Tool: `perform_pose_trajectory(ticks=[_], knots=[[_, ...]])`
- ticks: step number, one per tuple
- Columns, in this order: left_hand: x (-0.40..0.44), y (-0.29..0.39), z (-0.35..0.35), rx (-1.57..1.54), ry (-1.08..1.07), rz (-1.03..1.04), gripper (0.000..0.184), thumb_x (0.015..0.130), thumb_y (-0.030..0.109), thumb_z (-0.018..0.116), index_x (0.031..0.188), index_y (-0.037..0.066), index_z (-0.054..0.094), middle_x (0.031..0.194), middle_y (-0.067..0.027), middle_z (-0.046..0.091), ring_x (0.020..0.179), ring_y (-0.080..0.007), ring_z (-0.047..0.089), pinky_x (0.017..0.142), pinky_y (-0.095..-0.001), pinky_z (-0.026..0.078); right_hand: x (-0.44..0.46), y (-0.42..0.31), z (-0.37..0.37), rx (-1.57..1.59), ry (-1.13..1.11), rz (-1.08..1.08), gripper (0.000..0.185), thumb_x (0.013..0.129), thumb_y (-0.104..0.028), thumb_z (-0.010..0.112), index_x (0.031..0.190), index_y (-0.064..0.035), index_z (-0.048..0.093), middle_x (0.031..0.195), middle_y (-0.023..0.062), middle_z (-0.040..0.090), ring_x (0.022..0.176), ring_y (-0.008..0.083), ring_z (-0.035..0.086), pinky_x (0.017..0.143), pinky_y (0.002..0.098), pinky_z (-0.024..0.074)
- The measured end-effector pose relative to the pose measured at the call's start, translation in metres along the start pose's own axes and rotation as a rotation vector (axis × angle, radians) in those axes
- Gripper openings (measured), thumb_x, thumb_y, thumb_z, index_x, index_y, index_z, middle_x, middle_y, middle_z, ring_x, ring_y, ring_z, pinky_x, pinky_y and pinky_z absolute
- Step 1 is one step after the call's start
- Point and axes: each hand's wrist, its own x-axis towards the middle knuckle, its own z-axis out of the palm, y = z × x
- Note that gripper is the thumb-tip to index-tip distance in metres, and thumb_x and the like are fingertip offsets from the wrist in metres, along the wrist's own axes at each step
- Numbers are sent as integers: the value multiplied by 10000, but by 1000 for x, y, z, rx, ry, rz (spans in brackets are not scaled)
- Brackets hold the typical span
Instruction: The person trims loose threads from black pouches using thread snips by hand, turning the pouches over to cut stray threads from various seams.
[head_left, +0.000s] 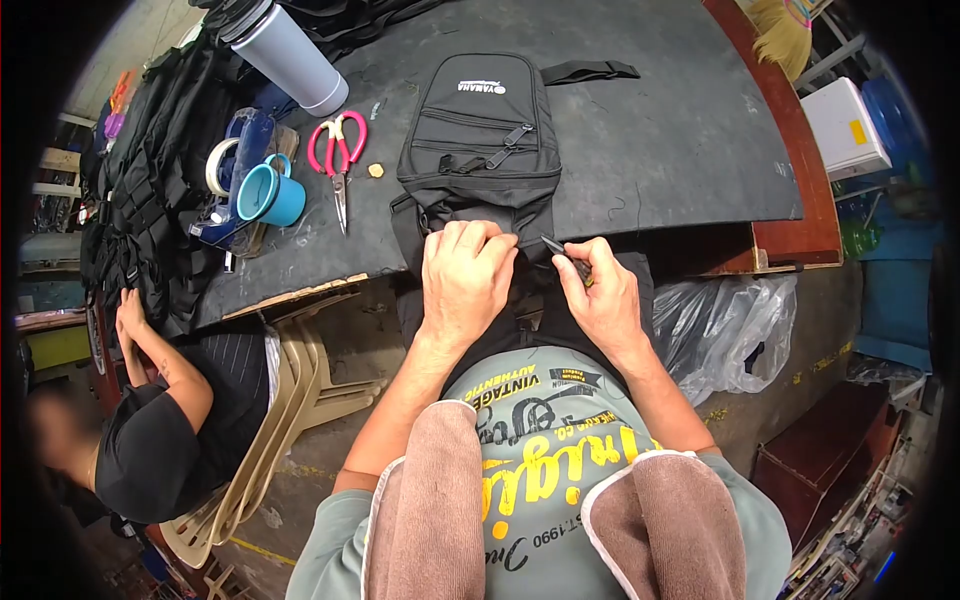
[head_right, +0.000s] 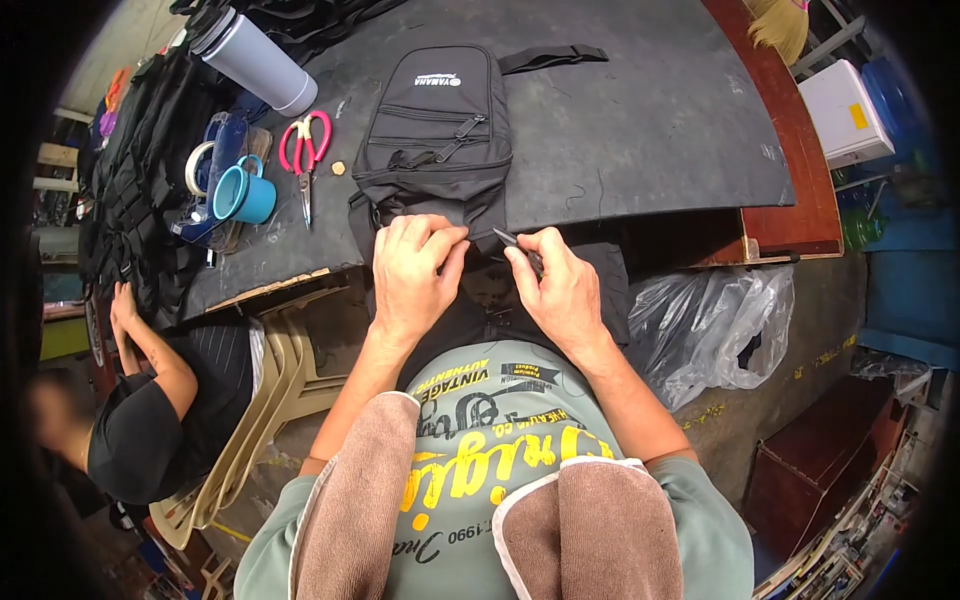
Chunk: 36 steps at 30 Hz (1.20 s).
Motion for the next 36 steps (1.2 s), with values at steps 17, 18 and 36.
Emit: perform_pose_trajectory(ticks=[17,18,36], knots=[[2,-2,-2,-247,77,-126,175,928,25,868,1077,63,786,952,-77,809,864,-299,754,804,-422,601,1,-10,9,130,-40,-3,244,1036,-143,875,1140,-26,687,988,176,831,819,331,839,694,402,639],[1,-1,-2,-251,69,-150,212,917,33,874,1105,68,784,954,-73,801,871,-299,747,808,-426,595,1,-10,11,130,-40,-3,244,1036,-143,875,1140,-26,687,988,176,831,819,331,839,694,402,639],[4,3,-2,-154,-20,-114,355,850,99,910,1184,31,812,1010,-95,737,924,-306,686,833,-436,559,-2,-2,16,148,-14,2,311,1038,-167,888,1213,8,701,964,184,817,797,281,827,711,382,635]])
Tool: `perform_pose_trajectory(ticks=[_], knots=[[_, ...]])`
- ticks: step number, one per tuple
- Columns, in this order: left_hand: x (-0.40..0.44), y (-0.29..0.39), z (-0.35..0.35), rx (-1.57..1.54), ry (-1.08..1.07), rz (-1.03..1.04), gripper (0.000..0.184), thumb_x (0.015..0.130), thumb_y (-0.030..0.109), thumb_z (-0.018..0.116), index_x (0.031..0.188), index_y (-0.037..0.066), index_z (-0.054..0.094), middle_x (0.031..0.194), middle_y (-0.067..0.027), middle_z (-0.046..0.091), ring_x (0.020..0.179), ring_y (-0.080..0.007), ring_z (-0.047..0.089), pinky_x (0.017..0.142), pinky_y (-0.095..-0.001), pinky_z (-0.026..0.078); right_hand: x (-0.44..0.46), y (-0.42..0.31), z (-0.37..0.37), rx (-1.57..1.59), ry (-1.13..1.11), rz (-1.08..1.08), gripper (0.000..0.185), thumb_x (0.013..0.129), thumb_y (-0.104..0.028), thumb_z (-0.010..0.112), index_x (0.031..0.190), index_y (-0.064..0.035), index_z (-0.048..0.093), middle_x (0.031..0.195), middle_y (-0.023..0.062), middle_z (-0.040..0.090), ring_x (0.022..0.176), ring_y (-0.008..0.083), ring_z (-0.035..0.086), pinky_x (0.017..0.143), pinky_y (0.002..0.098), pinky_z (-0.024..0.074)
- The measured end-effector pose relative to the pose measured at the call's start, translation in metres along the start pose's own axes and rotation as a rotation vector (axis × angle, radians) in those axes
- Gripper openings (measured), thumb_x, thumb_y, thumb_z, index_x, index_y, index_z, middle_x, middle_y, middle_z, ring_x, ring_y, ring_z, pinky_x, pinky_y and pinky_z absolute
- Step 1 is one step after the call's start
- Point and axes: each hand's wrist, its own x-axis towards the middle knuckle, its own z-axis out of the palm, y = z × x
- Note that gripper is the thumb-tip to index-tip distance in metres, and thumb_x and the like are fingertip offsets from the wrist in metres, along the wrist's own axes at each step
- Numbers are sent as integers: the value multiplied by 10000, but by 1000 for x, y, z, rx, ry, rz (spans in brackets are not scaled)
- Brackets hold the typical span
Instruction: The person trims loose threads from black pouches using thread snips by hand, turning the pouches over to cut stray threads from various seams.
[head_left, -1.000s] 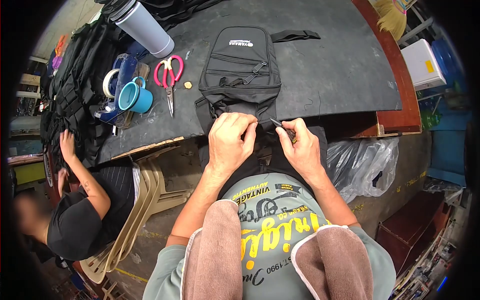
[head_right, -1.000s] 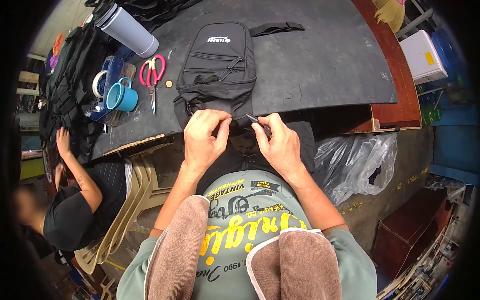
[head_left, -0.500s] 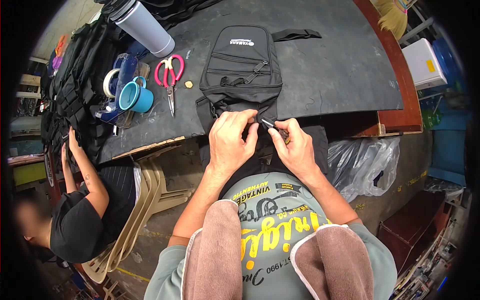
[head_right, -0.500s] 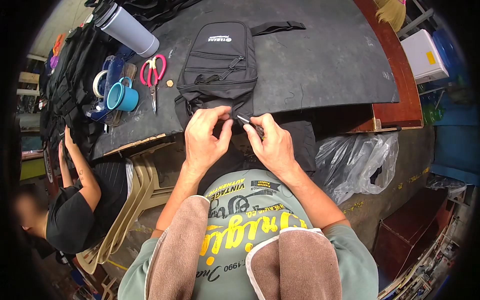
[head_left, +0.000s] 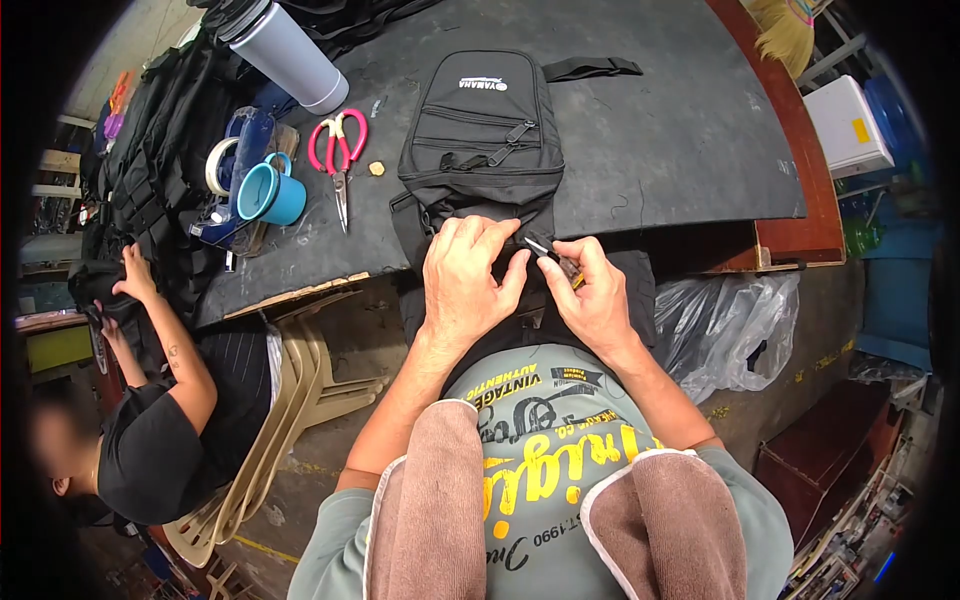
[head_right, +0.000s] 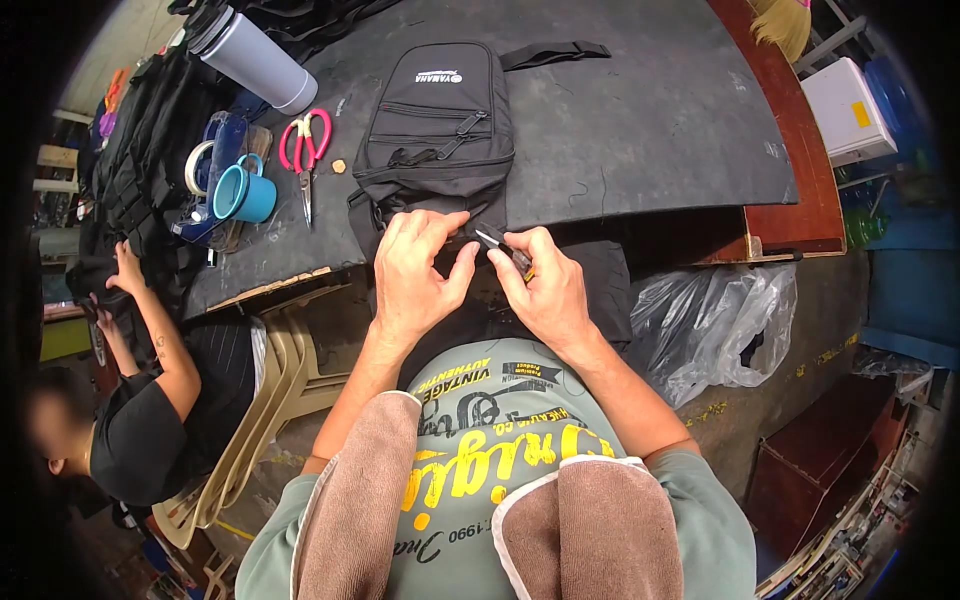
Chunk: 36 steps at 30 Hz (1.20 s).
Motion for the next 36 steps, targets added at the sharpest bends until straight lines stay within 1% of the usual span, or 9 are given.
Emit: perform_pose_trajectory(ticks=[13,16,19,20,25,26,30,32,36], knots=[[-1,-2,6,39,24,-1,334,840,73,912,1157,53,810,995,-82,741,923,-302,692,832,-436,559,-1,4,6,-38,1,-43,308,1034,-155,885,1210,4,689,970,189,817,787,323,828,686,399,634],[0,-1,6,44,25,-1,330,838,74,917,1149,56,810,992,-80,739,919,-301,690,830,-436,558,-3,10,10,-11,21,-13,309,1051,-116,868,1257,0,671,989,161,801,784,255,803,704,365,620],[2,0,5,46,25,-6,318,834,79,923,1133,62,815,991,-76,738,915,-299,688,827,-436,557,-6,16,13,370,242,-166,330,1076,-19,824,1341,6,629,1043,90,704,844,111,640,759,283,553],[2,0,4,42,26,-7,309,832,82,926,1122,64,818,991,-74,738,914,-299,687,826,-435,557,0,13,8,413,272,-278,338,1069,-11,825,1343,13,629,1036,100,703,833,119,634,752,281,547],[0,-1,7,47,38,34,237,851,77,915,1065,68,813,989,-69,736,911,-304,685,825,-434,555,1,2,-5,146,138,-93,314,1029,-80,895,1257,-8,693,919,78,716,750,138,667,688,303,555],[2,0,6,48,38,53,202,861,75,909,1033,68,804,985,-68,733,912,-307,686,826,-434,554,1,-1,-6,58,125,-55,300,1013,-128,916,1210,-14,720,876,103,753,708,194,727,658,338,579],[4,12,4,118,-26,4,156,892,59,878,995,60,761,987,-86,722,919,-322,689,834,-445,555,-1,-1,-5,-57,50,12,305,1015,-176,909,1202,-18,726,931,150,800,741,283,787,671,384,610],[5,14,6,-29,-14,-72,146,917,35,844,990,38,718,1011,-114,712,942,-353,697,859,-461,559,1,-1,-6,-71,28,34,305,1014,-186,907,1195,-20,727,948,156,806,753,304,796,676,395,617],[3,12,-7,-367,55,-215,45,1069,-4,749,1073,-24,709,1059,-125,698,952,-238,706,843,-354,578,2,-2,-7,-102,15,40,307,1021,-197,902,1193,-23,716,968,162,815,757,312,799,682,399,622]])
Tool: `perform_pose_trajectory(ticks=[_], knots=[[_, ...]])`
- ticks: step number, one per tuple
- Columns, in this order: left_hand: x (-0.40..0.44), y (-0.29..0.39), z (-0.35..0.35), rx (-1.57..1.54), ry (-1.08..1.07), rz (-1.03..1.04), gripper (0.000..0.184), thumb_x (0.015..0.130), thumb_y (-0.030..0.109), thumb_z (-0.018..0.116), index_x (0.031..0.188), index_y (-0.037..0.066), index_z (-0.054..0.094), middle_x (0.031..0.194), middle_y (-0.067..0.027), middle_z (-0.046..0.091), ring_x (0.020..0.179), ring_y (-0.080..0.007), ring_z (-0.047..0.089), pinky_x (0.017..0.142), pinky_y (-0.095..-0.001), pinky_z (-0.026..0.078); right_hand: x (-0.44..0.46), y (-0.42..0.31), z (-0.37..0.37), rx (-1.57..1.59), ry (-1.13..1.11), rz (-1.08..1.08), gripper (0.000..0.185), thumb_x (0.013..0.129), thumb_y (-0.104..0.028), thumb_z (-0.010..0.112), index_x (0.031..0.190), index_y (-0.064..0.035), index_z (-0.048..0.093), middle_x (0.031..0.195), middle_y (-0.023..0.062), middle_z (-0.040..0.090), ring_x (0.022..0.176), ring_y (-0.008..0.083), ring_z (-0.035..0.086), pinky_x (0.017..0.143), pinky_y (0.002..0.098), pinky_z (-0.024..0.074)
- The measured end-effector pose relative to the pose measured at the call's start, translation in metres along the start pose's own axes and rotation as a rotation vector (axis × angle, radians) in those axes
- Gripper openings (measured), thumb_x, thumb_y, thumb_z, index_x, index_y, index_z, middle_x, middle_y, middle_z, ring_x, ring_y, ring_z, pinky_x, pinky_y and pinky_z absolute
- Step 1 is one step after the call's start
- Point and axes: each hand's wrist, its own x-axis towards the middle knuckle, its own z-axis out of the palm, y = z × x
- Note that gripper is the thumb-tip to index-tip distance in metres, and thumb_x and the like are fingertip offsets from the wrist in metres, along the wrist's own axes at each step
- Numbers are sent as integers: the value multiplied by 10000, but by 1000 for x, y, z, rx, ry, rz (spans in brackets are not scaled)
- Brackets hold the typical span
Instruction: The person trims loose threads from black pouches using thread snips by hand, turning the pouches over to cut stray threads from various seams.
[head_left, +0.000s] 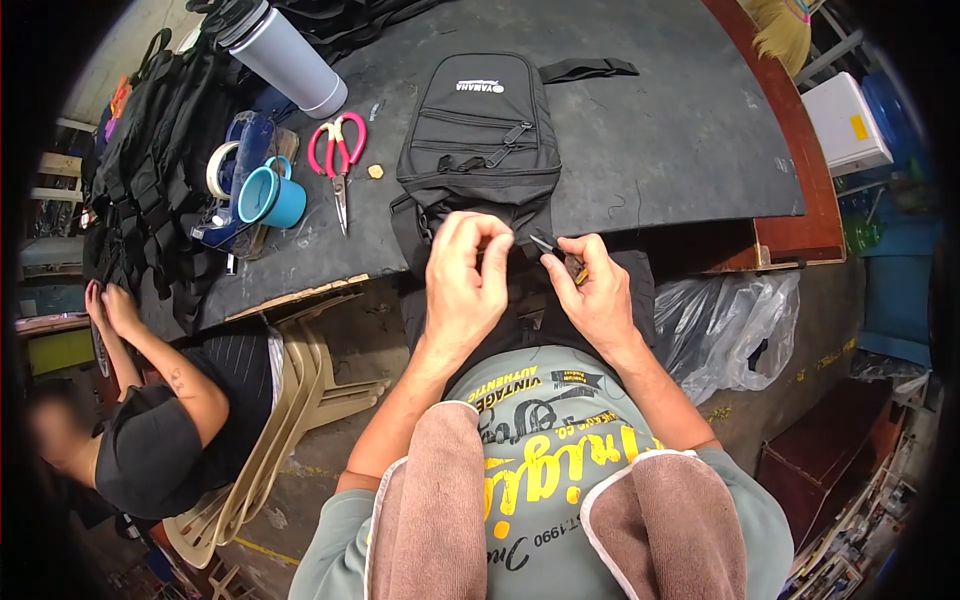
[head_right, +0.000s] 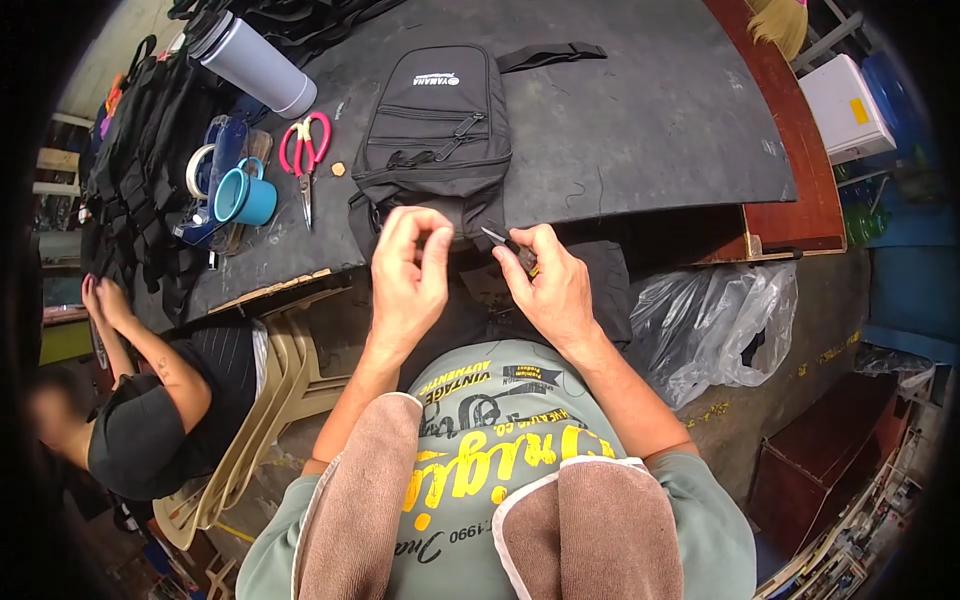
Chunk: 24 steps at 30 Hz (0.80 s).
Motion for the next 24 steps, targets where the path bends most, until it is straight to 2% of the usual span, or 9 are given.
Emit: perform_pose_trajectory(ticks=[2,4,5,6,9,16,18,24], knots=[[-2,-2,-3,11,49,4,43,1085,-8,735,1127,-19,737,1092,-121,711,950,-222,711,827,-352,584,0,0,1,4,-6,10,311,1020,-197,903,1193,-22,712,973,165,817,756,316,799,683,400,623],[0,-2,-5,113,55,106,124,1057,-27,753,1180,-11,766,1112,-137,719,950,-234,721,829,-345,590,0,1,2,17,1,-8,323,1020,-202,904,1202,-21,708,972,165,818,752,319,797,682,401,624],[2,0,-5,203,52,132,231,979,4,826,1207,37,804,1150,-106,740,959,-255,717,846,-376,577,0,1,1,15,0,-9,323,1020,-202,904,1202,-21,708,972,165,818,752,319,797,682,401,624],[3,2,-5,203,55,133,231,979,4,826,1207,37,804,1150,-106,740,959,-255,717,846,-376,577,0,1,1,17,-4,-3,323,1020,-203,905,1201,-21,708,967,165,817,752,319,799,682,402,624],[5,-4,-3,524,-73,253,344,842,119,927,1172,121,830,1161,-2,762,982,-261,684,837,-433,504,0,0,1,10,-9,0,323,1021,-202,905,1201,-22,707,959,165,815,757,318,804,682,403,625],[5,-13,-2,486,-102,254,361,818,128,935,1161,116,821,1141,-14,761,988,-263,682,842,-423,500,-5,2,5,41,-9,-71,328,1021,-199,903,1208,-18,703,960,167,816,763,317,810,681,407,626],[5,-13,-3,471,-137,209,339,833,177,920,1153,106,832,1139,-21,769,1040,-275,691,871,-439,494,-4,1,7,46,-5,-71,328,1020,-198,903,1206,-16,703,964,172,818,765,319,812,685,407,628],[6,-13,-2,462,-124,206,332,825,177,918,1138,112,827,1128,-22,760,1039,-279,686,879,-440,497,-1,-5,5,39,-20,-37,322,1018,-187,901,1199,-11,700,984,189,824,792,332,825,700,409,636]])
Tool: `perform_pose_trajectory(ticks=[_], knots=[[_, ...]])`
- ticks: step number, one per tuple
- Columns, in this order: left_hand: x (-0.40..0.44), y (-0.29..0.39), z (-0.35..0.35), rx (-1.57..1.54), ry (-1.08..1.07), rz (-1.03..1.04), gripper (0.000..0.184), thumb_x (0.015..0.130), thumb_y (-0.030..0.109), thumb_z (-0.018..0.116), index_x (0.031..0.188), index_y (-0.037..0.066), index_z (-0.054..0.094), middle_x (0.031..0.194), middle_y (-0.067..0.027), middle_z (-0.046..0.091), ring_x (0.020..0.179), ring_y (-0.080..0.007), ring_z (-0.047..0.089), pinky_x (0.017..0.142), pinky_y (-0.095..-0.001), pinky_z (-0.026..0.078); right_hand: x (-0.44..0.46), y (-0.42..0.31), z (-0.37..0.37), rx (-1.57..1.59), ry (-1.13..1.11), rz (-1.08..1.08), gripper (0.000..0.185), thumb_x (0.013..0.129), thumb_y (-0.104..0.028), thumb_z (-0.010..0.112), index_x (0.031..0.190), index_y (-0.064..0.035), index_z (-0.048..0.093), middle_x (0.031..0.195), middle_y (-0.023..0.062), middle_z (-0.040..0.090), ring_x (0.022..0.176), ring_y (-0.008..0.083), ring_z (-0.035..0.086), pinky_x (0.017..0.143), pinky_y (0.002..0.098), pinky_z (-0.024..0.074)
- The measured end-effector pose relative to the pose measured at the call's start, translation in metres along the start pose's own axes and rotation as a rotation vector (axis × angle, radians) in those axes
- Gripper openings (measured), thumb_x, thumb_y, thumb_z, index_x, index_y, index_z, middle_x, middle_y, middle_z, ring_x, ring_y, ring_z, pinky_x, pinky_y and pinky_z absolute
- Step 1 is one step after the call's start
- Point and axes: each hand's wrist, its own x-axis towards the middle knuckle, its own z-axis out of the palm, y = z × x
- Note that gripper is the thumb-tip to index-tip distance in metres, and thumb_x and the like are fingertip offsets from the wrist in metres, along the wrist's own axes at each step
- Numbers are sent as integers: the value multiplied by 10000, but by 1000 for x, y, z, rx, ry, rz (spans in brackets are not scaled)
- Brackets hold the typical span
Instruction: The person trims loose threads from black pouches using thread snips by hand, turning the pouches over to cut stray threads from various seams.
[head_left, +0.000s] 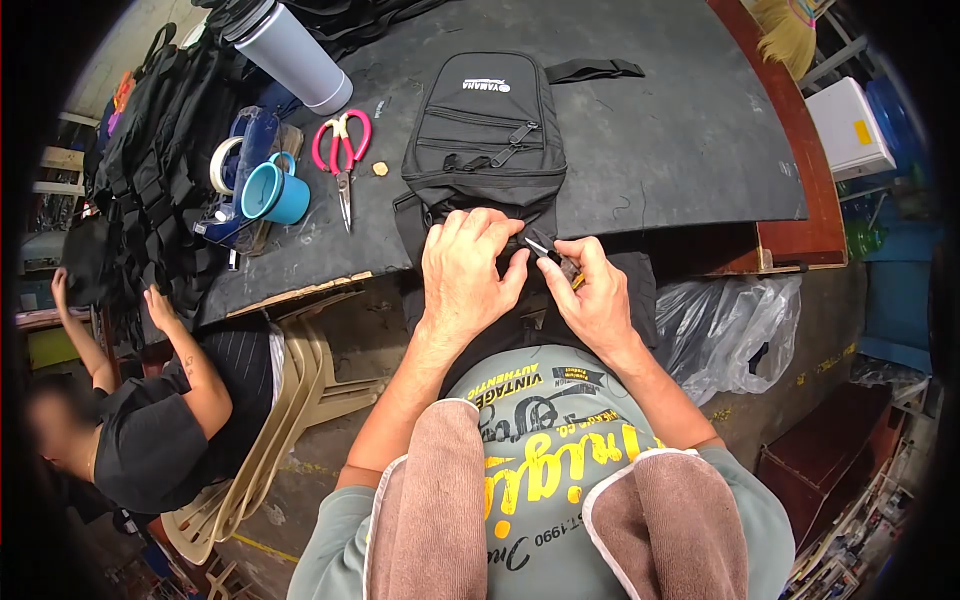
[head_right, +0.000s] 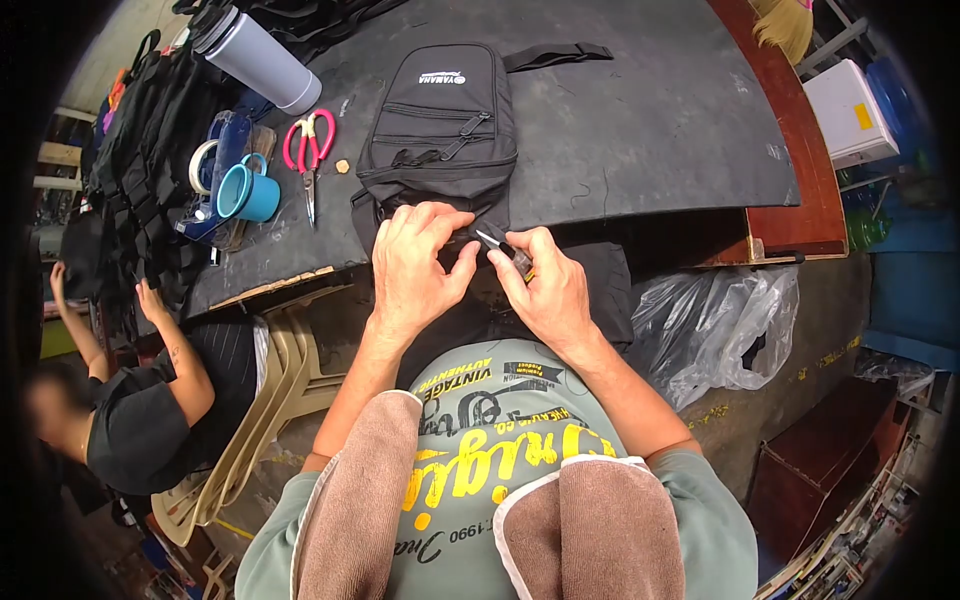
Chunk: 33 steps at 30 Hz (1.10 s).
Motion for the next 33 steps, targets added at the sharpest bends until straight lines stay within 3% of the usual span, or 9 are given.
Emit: perform_pose_trajectory(ticks=[11,16,20,24,25,28,31,33], knots=[[1,2,-1,-4,7,-4,320,817,181,920,1113,106,821,1108,-29,751,1024,-289,681,861,-448,494,-2,5,5,23,36,-2,334,1040,-183,882,1240,3,689,1005,203,808,800,338,819,714,406,632],[2,4,-1,5,32,11,334,814,158,940,1124,113,823,1110,-25,759,989,-271,679,841,-430,494,-7,16,8,238,161,17,321,1076,-159,864,1284,3,681,963,117,781,775,170,719,725,329,594],[1,2,5,32,63,23,276,837,158,944,1087,124,832,1088,-2,758,978,-259,685,833,-424,482,-2,9,0,250,192,-12,330,1059,-126,880,1293,-4,682,953,87,772,781,128,683,723,306,583],[-1,2,8,-7,92,32,186,874,110,912,1038,115,823,1060,-12,754,959,-274,697,843,-436,492,-1,0,-6,57,73,52,313,1032,-183,904,1216,-12,718,937,138,798,747,220,768,692,359,603],[-1,4,9,-8,92,32,186,874,110,912,1038,115,823,1060,-12,754,959,-274,697,843,-436,492,0,2,-6,10,42,66,318,1023,-215,906,1191,-15,725,945,159,806,751,288,798,688,394,615],[0,8,10,-93,104,-17,103,953,58,853,1031,65,786,1068,-58,736,957,-267,702,861,-425,530,2,2,-7,-24,19,59,325,1017,-221,909,1184,-18,719,942,158,807,753,311,801,686,404,618],[1,13,4,-464,88,-212,32,1075,12,736,1072,-19,729,1101,-124,686,919,-223,693,815,-342,578,3,0,-7,-28,15,66,326,1018,-222,905,1186,-23,711,946,162,809,759,329,806,685,415,619],[1,10,4,-521,139,-265,49,1046,13,766,1086,-9,745,1114,-125,694,904,-234,700,794,-360,589,3,0,-6,-29,20,66,329,1020,-226,903,1191,-25,707,942,162,808,758,333,804,683,419,617]])
